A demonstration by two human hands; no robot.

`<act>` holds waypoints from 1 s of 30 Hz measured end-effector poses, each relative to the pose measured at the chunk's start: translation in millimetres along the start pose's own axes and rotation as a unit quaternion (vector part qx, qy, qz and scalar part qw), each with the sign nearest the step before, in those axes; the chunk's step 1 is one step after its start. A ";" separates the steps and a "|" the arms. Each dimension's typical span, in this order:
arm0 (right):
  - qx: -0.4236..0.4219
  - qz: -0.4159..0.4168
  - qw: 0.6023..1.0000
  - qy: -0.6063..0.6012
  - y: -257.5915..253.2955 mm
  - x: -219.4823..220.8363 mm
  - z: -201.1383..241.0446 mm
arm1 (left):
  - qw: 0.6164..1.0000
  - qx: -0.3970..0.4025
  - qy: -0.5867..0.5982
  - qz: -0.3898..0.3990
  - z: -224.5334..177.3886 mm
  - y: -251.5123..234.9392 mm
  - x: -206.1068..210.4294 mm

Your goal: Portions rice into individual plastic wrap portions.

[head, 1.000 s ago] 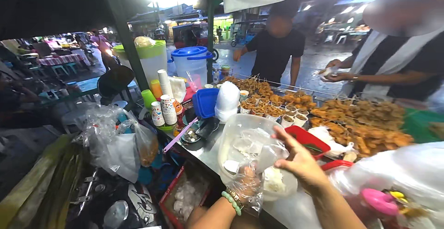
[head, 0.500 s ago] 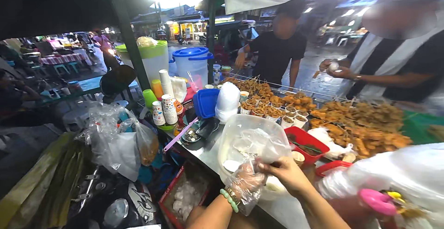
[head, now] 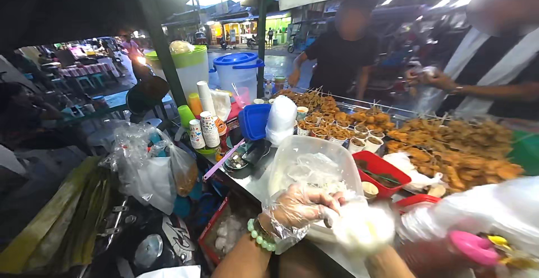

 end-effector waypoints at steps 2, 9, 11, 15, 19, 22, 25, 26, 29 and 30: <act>-0.088 -0.072 0.983 0.142 0.0 -0.9 32.4 | 0.992 -0.105 -0.063 -0.011 23.8 6.5 -3.6; -0.430 -0.061 0.698 0.569 34.5 51.9 29.7 | 0.913 -0.195 0.085 -0.348 81.6 30.2 -32.7; -0.429 -0.097 0.675 0.592 33.0 45.0 31.8 | 0.911 -0.208 0.097 -0.344 81.2 33.5 -32.0; -0.381 -0.138 0.659 0.634 22.0 31.1 37.6 | 0.929 -0.160 0.028 -0.334 63.2 35.7 -26.5; -0.260 -0.055 0.780 0.567 10.1 25.4 16.3 | 0.935 0.037 -0.117 -0.334 25.4 31.9 -14.4; -0.136 -0.009 0.855 0.501 8.8 25.5 2.7 | 0.947 0.132 -0.080 -0.280 15.6 28.2 -8.5; -0.031 0.009 0.868 0.495 5.2 20.5 2.7 | 0.954 0.105 -0.089 -0.266 16.6 27.3 -11.9; -0.005 0.006 0.868 0.496 2.9 15.2 5.2 | 0.956 0.093 -0.131 -0.246 16.8 27.1 -15.0; 0.037 0.001 0.859 0.511 -3.8 -6.0 21.7 | 0.936 0.071 -0.271 -0.214 22.4 23.2 -33.8; 0.044 -0.009 0.854 0.519 -6.5 -14.3 31.5 | 0.926 0.053 -0.309 -0.210 26.0 20.5 -41.4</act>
Point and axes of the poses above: each hand's wrist, its own y-axis away from the middle knuckle, its own x-axis out of the palm, z = x × y, the point moved 9 cm from there along -y, towards the middle knuckle, and after that the axes turned 4 degrees about x, right-handed, at the moved point
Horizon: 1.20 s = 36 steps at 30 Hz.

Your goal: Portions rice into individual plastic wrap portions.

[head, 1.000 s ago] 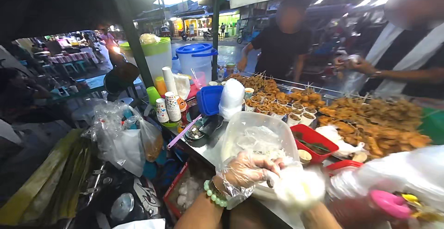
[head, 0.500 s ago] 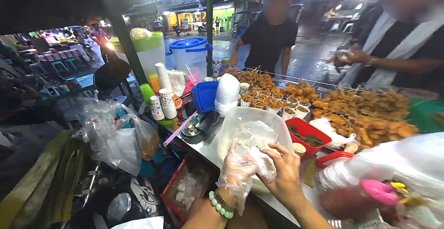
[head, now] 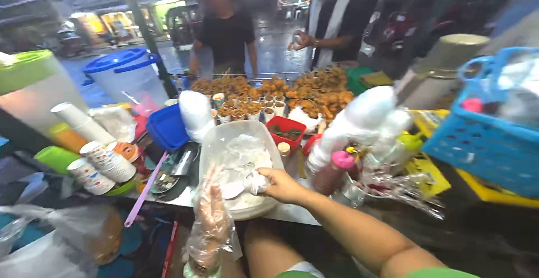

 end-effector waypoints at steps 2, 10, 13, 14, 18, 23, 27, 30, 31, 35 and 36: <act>0.044 -0.022 0.999 -0.001 -9.2 -29.6 -10.0 | 0.995 -0.027 -0.092 0.016 17.9 -8.7 -1.5; 0.257 -0.280 0.891 -0.248 -68.5 -179.4 -113.8 | 0.828 -0.211 -0.382 0.352 99.6 -3.7 49.4; 0.251 -0.381 0.855 -0.246 -70.7 -234.6 -120.1 | 0.829 -0.210 -0.359 0.374 105.7 -0.8 53.3; 0.248 -0.405 0.844 -0.249 -69.5 -247.9 -116.5 | 0.833 -0.215 -0.355 0.367 108.0 -1.4 50.8; 0.232 -0.427 0.850 -0.204 -78.1 -269.3 -102.9 | 0.839 -0.219 -0.350 0.354 107.3 0.2 49.0; 0.201 -0.215 0.954 -0.052 -125.7 -177.2 -74.4 | 0.840 -0.224 -0.341 0.359 110.4 0.7 50.1; 0.130 -0.019 0.976 0.171 -167.3 -64.4 -66.7 | 0.838 -0.240 -0.332 0.360 110.3 2.8 49.6; 0.176 -0.017 0.948 0.264 -180.7 -29.4 -77.6 | 0.838 -0.251 -0.333 0.352 108.8 3.3 48.0; 0.201 -0.017 0.933 0.297 -181.9 -25.7 -85.2 | 0.841 -0.252 -0.333 0.345 108.3 3.7 47.5; 0.234 0.019 0.919 0.315 -178.9 -25.4 -94.9 | 0.864 -0.256 -0.319 0.292 104.9 1.0 40.3; 0.220 0.010 0.931 0.292 -179.7 -30.3 -89.7 | 0.878 -0.255 -0.306 0.265 103.6 -0.8 36.9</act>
Point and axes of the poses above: each hand's wrist, its own y-axis away from the middle knuckle, its own x-axis out of the palm, z = x × y, the point moved 9 cm from there along -y, towards the middle knuckle, and after that the axes turned 4 degrees about x, right-handed, at the moved point
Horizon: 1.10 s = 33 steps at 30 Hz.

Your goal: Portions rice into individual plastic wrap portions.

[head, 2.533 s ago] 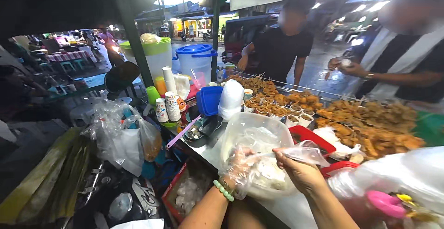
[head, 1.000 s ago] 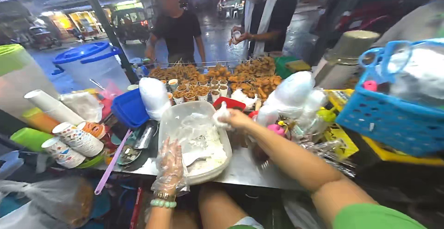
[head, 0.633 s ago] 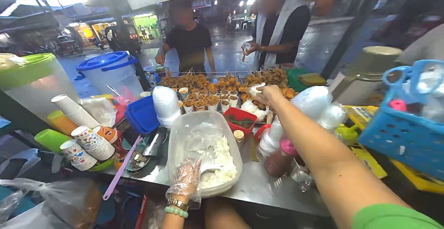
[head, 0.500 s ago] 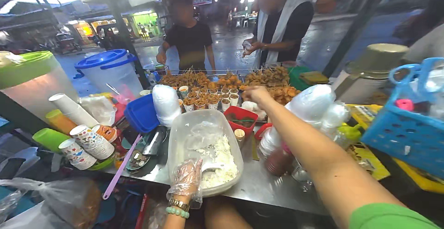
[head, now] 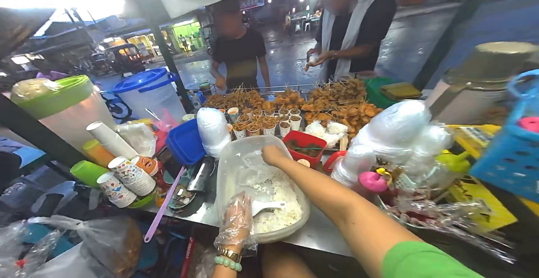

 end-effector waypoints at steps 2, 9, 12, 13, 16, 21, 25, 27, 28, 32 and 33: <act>-0.040 -0.036 0.996 -0.064 17.8 -25.7 7.2 | 0.995 0.013 0.075 -0.065 3.0 -0.6 -10.0; -0.133 -0.059 0.905 -0.399 105.3 -71.0 -8.5 | 0.885 0.015 0.410 -0.220 28.9 1.5 -31.9; -0.147 -0.017 0.857 -0.494 128.5 -59.6 -12.1 | 0.810 -0.009 0.549 -0.206 23.6 10.0 -27.5; -0.148 -0.003 0.852 -0.503 135.5 -55.6 -11.3 | 0.788 -0.004 0.582 -0.198 20.1 12.7 -25.1; -0.152 0.046 0.838 -0.522 152.6 -40.4 -5.6 | 0.755 -0.004 0.629 -0.185 5.7 20.0 -24.6; -0.169 0.094 0.811 -0.552 162.8 -17.9 -4.5 | 0.681 -0.043 0.729 -0.044 -8.2 24.2 -15.3; -0.150 0.080 0.829 -0.533 157.5 -5.3 -7.4 | 0.721 -0.067 0.687 -0.061 -14.1 32.7 -0.8; -0.134 0.042 0.834 -0.534 161.4 -11.4 -12.8 | 0.807 -0.042 0.560 -0.182 -9.4 32.8 -22.6; -0.129 -0.002 0.831 -0.541 164.5 -19.2 -18.4 | 0.862 -0.034 0.445 -0.239 -6.8 35.3 -39.5; -0.210 -0.113 0.788 -0.568 191.7 -36.5 -1.5 | 0.919 0.098 0.175 -0.339 -27.0 45.8 -66.7; -0.249 -0.085 0.797 -0.544 198.2 -29.4 15.8 | 0.917 0.121 0.176 -0.338 -35.8 48.7 -61.6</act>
Point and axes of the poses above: each hand's wrist, its own y-axis away from the middle knuckle, its own x-axis out of the palm, z = x × y, the point moved 9 cm from there along -y, towards the middle knuckle, and after that the axes turned 4 degrees about x, right-handed, at the moved point
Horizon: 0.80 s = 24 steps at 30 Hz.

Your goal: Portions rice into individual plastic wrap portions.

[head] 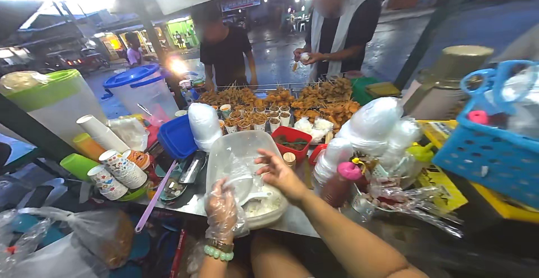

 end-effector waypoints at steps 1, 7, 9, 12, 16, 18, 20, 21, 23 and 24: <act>-0.012 0.032 0.999 0.020 2.2 16.3 -1.9 | 1.000 0.008 0.030 -0.004 -4.9 5.5 5.2; 0.097 -0.130 0.987 0.003 -3.2 -1.1 -58.2 | 0.860 -0.221 0.461 0.012 6.6 22.1 18.3; 0.198 -0.120 0.963 -0.138 2.4 5.5 -68.9 | 0.856 -0.207 0.468 0.077 7.3 27.8 23.1; 0.241 -0.035 0.940 -0.240 5.2 24.1 -62.6 | 0.973 -0.063 0.211 0.072 12.8 22.3 6.3; 0.146 0.034 0.977 -0.149 -9.4 21.1 -40.1 | 0.990 0.061 -0.111 0.061 5.3 9.2 -5.5; 0.137 0.061 0.989 -0.008 -25.2 15.4 -45.5 | 0.988 0.010 -0.135 0.077 19.7 2.4 -4.5; 0.146 0.108 0.956 0.230 -43.5 12.9 -68.7 | 0.986 -0.018 -0.142 0.088 34.0 -4.1 -2.5; 0.157 0.147 0.916 0.338 -50.2 16.4 -84.4 | 0.985 -0.013 -0.147 0.088 38.0 -7.5 -0.1; 0.196 0.232 0.818 0.488 -54.0 29.8 -115.3 | 0.983 0.000 -0.157 0.091 43.9 -12.2 8.2; 0.219 0.262 0.771 0.538 -51.7 36.0 -125.5 | 0.980 -0.009 -0.164 0.109 48.7 -12.6 14.7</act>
Point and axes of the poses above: each hand's wrist, its own y-axis away from the middle knuckle, its own x-axis out of the palm, z = x × y, the point moved 9 cm from there along -y, towards the middle knuckle, and after that the axes turned 4 degrees about x, right-handed, at the moved point
